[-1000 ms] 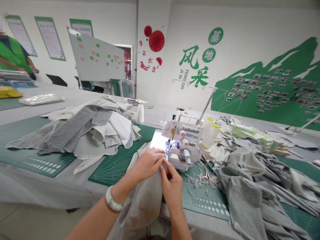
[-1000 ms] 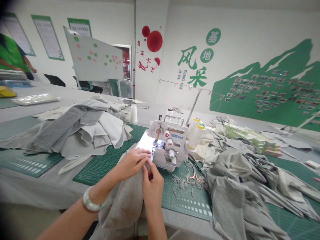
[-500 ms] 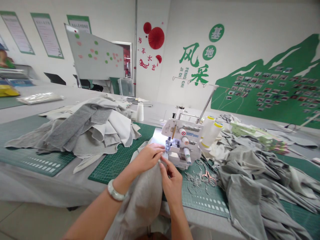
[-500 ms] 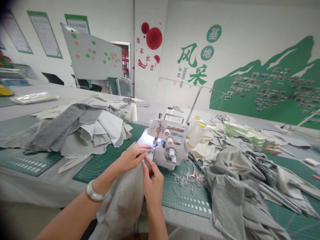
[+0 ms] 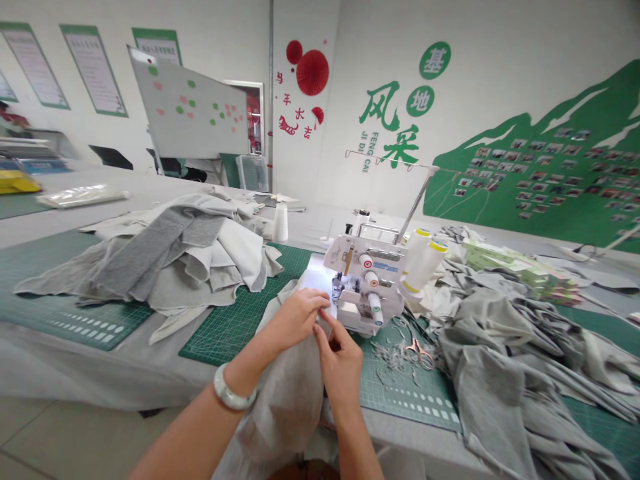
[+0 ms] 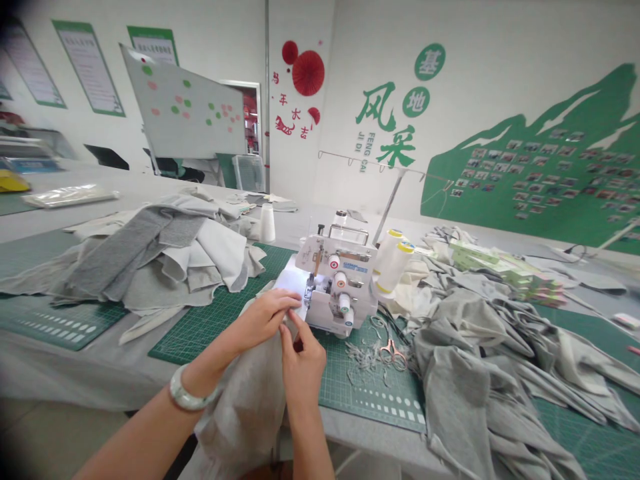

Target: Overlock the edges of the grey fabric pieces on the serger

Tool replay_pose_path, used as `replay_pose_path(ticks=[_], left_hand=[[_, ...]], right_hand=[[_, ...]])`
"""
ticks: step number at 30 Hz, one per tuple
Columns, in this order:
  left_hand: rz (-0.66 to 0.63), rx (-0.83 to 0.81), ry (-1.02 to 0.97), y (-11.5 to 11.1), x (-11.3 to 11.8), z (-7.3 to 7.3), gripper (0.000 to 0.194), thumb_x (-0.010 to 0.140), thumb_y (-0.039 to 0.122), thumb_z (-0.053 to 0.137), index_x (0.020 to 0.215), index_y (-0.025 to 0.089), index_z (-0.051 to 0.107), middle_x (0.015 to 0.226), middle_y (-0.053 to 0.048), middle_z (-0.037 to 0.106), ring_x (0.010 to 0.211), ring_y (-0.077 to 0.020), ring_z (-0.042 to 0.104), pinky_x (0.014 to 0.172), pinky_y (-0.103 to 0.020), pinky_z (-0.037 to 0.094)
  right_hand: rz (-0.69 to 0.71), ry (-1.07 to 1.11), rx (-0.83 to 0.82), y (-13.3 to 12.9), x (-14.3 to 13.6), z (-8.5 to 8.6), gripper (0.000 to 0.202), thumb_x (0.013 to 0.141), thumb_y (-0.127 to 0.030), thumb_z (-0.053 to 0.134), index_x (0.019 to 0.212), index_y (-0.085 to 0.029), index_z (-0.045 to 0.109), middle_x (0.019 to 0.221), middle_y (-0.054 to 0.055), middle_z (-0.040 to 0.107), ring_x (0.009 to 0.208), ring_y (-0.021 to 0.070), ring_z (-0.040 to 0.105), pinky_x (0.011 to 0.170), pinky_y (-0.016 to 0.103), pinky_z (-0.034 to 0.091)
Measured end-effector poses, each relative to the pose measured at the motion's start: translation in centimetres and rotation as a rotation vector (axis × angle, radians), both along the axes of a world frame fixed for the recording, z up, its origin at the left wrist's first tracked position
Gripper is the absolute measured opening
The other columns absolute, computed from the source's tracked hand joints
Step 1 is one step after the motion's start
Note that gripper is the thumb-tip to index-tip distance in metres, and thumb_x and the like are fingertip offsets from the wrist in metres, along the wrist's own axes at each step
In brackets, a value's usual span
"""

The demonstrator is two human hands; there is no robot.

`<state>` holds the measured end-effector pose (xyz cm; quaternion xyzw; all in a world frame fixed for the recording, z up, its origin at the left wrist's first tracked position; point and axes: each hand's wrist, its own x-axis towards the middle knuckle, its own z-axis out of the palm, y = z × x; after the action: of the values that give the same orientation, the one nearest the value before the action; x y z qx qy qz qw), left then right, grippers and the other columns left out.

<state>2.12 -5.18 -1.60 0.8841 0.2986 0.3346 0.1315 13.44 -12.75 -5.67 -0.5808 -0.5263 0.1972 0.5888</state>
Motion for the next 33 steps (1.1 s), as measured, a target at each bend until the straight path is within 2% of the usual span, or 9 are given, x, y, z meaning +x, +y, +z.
replay_pose_path(ticks=[5,12,18,23,29,33], left_hand=[[-0.024,-0.036,-0.026,1.1,-0.1,0.0,0.033,0.087,0.007,0.043,0.103,0.017,0.070,0.116,-0.010,0.068,0.110,-0.0205,0.061,0.100,-0.037,0.047],[-0.041,-0.054,0.002,2.4,0.0,0.0,0.035,0.087,0.005,0.043,0.105,0.015,0.070,0.120,-0.010,0.066,0.112,-0.0202,0.060,0.101,-0.036,0.046],[0.048,0.076,0.046,0.8,0.0,0.3,0.031,0.087,0.007,0.045,0.103,0.015,0.070,0.115,-0.011,0.067,0.110,-0.0234,0.059,0.101,-0.041,0.045],[0.019,0.042,-0.011,-0.8,-0.2,-0.1,0.032,0.087,0.006,0.044,0.105,0.015,0.069,0.113,-0.009,0.067,0.106,-0.0214,0.060,0.098,-0.039,0.046],[-0.002,-0.007,-0.060,-0.1,-0.2,-0.3,0.032,0.089,0.007,0.044,0.105,0.016,0.070,0.113,-0.009,0.068,0.107,-0.0204,0.060,0.099,-0.038,0.046],[-0.007,-0.003,-0.065,0.5,-0.1,-0.3,0.031,0.088,0.007,0.047,0.104,0.017,0.071,0.113,-0.008,0.068,0.107,-0.0205,0.061,0.098,-0.038,0.046]], right_hand=[[0.007,-0.009,-0.026,0.0,0.1,-0.1,0.037,0.086,-0.038,0.058,0.112,-0.015,0.073,0.065,0.000,0.064,0.052,0.0122,0.048,0.053,0.024,0.041],[0.021,0.013,-0.030,-0.1,0.2,0.1,0.038,0.087,-0.039,0.057,0.111,-0.015,0.073,0.067,0.000,0.064,0.054,0.0125,0.048,0.054,0.025,0.041],[0.049,0.037,-0.042,-0.1,0.2,0.1,0.038,0.087,-0.039,0.057,0.113,-0.015,0.072,0.066,-0.001,0.062,0.053,0.0116,0.044,0.053,0.024,0.039],[0.060,0.033,-0.040,0.0,0.4,0.0,0.039,0.087,-0.039,0.057,0.112,-0.013,0.072,0.067,0.000,0.062,0.054,0.0113,0.045,0.054,0.023,0.040],[0.061,0.027,-0.023,0.1,0.7,-0.2,0.039,0.087,-0.038,0.056,0.113,-0.014,0.071,0.073,0.001,0.065,0.055,0.0119,0.047,0.056,0.024,0.041],[0.060,0.020,-0.026,-0.1,0.9,-0.2,0.038,0.088,-0.038,0.056,0.113,-0.015,0.072,0.069,0.001,0.064,0.055,0.0124,0.047,0.056,0.024,0.042]])
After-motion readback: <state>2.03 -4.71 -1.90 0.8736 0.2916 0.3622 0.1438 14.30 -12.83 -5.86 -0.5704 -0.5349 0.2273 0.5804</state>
